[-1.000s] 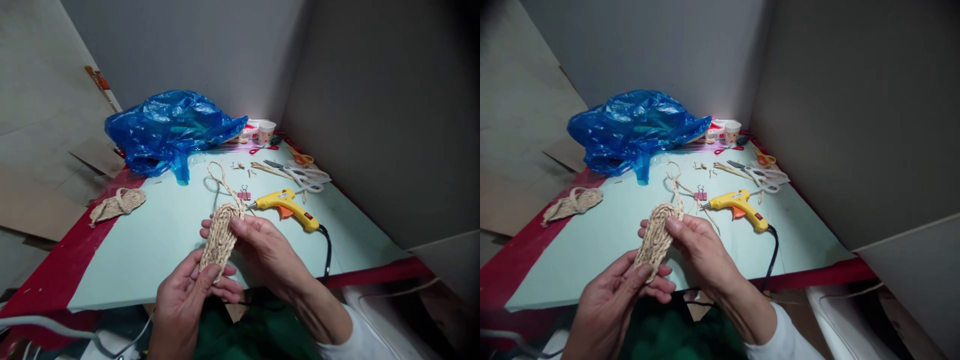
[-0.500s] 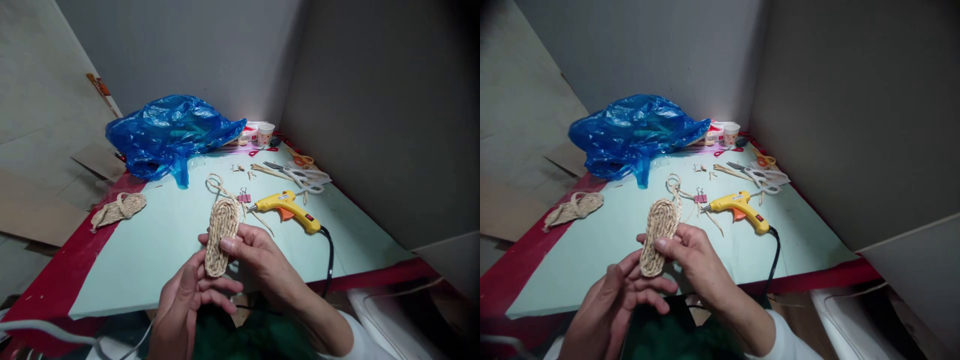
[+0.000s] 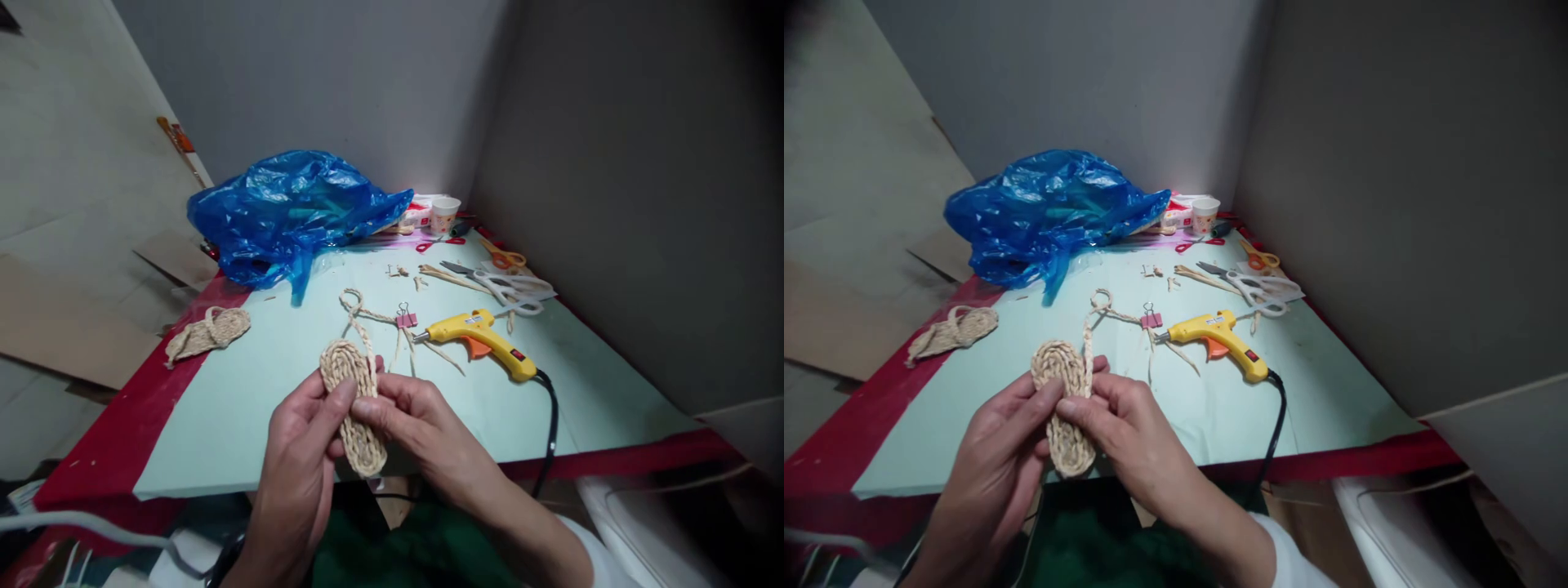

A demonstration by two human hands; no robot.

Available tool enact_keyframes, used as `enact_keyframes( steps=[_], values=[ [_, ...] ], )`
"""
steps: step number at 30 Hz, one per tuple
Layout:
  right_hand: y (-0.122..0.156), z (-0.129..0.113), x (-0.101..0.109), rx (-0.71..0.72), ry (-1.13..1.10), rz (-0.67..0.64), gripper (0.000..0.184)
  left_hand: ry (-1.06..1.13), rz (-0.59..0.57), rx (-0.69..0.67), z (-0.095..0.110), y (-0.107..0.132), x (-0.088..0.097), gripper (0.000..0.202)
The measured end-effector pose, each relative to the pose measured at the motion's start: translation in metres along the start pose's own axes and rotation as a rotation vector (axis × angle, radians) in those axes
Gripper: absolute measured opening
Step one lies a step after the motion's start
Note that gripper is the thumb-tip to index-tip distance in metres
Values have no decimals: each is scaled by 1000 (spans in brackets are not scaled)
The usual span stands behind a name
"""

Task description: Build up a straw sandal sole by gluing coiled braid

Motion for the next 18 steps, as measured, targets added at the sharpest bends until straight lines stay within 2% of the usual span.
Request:
enact_keyframes(
  steps=[4, 10, 18],
  values=[
    [3, 9, -3, 12, -12, -9, 33, 61, 57, 3, 1, -8, -4, 41],
    [8, 12, -2, 50, 66, 58, 27, 6, 17, 61, 1, -9, -8, 39],
    [9, 10, -2, 112, 206, 111, 28, -16, -15, 70, -7, -3, -5, 29]
  ],
)
Point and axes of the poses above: each hand's wrist, its own y-axis away from the middle knuckle, its own x-axis out of the back of the hand, z = x × y, the point moved 4 cm from there along -y, towards the middle knuckle, and after that the axes turned 5 degrees about -x, right-handed, at the moved point
